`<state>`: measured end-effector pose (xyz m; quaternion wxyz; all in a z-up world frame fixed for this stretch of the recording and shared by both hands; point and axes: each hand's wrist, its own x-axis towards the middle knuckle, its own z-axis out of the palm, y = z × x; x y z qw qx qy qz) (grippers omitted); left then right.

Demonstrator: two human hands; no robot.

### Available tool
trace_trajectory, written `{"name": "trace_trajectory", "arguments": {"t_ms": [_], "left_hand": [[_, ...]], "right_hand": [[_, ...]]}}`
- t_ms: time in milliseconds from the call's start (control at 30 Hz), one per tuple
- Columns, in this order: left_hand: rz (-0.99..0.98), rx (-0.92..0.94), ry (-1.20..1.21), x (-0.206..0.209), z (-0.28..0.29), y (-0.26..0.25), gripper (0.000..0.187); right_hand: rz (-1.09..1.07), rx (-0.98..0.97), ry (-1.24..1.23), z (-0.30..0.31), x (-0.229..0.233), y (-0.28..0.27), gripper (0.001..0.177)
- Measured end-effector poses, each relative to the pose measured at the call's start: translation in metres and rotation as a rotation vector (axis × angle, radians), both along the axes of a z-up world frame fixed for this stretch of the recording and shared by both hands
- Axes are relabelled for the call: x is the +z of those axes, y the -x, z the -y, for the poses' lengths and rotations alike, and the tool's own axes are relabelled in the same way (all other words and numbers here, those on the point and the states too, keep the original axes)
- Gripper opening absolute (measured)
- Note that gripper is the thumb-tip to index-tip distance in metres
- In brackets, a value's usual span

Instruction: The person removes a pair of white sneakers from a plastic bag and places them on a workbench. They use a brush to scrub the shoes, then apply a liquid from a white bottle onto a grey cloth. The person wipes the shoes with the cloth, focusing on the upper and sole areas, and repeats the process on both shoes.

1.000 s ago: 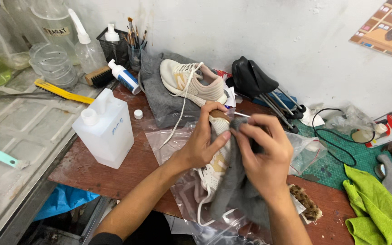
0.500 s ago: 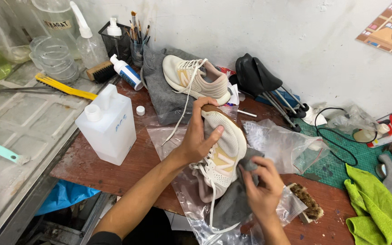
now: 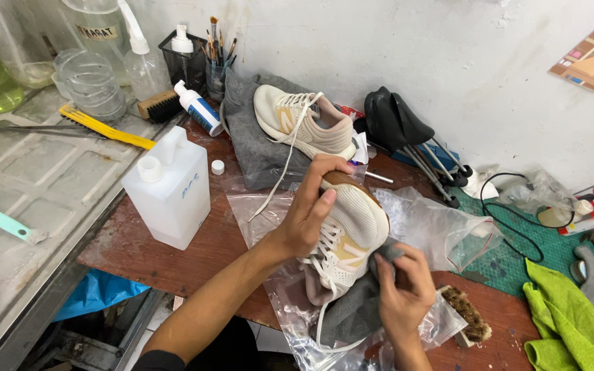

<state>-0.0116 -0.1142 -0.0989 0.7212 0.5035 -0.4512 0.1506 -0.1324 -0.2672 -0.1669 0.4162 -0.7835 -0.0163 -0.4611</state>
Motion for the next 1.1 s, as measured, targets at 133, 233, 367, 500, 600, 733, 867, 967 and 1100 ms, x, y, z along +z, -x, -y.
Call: {"name": "trace_trajectory", "arguments": {"t_ms": [133, 233, 367, 500, 600, 733, 867, 967, 1100], "left_hand": [[-0.056, 0.041, -0.04, -0.008, 0.002, -0.003, 0.037], [-0.182, 0.11, -0.019, -0.014, 0.004, -0.007, 0.043], [-0.292, 0.248, 0.117, -0.03, 0.01, -0.027, 0.038], [-0.347, 0.26, 0.153, -0.038, 0.011, -0.036, 0.038], [-0.379, 0.294, 0.192, -0.043, 0.012, -0.042, 0.035], [-0.707, 0.306, 0.327, -0.041, 0.008, -0.047, 0.028], [-1.086, 0.242, 0.357, -0.017, 0.008, -0.032, 0.027], [-0.953, 0.33, 0.202, -0.026, 0.01, -0.028, 0.048], [-0.804, 0.266, 0.078, -0.035, 0.004, 0.002, 0.071]], "right_hand": [[0.041, -0.001, -0.043, -0.003, 0.012, -0.008, 0.017], [-0.041, 0.038, 0.049, -0.004, 0.013, -0.011, 0.018], [-0.207, 0.021, 0.127, 0.003, -0.006, -0.005, 0.02], [-0.273, 0.013, 0.153, 0.009, -0.021, 0.01, 0.021], [-0.332, 0.08, 0.061, 0.011, -0.034, 0.02, 0.02], [-0.166, 0.117, -0.104, 0.003, -0.02, 0.023, 0.011], [-0.02, 0.166, -0.367, 0.0, -0.007, 0.021, 0.01], [-0.05, 0.053, -0.493, 0.001, 0.011, 0.024, 0.006], [0.049, 0.072, -0.582, 0.008, 0.015, 0.022, 0.014]]}}
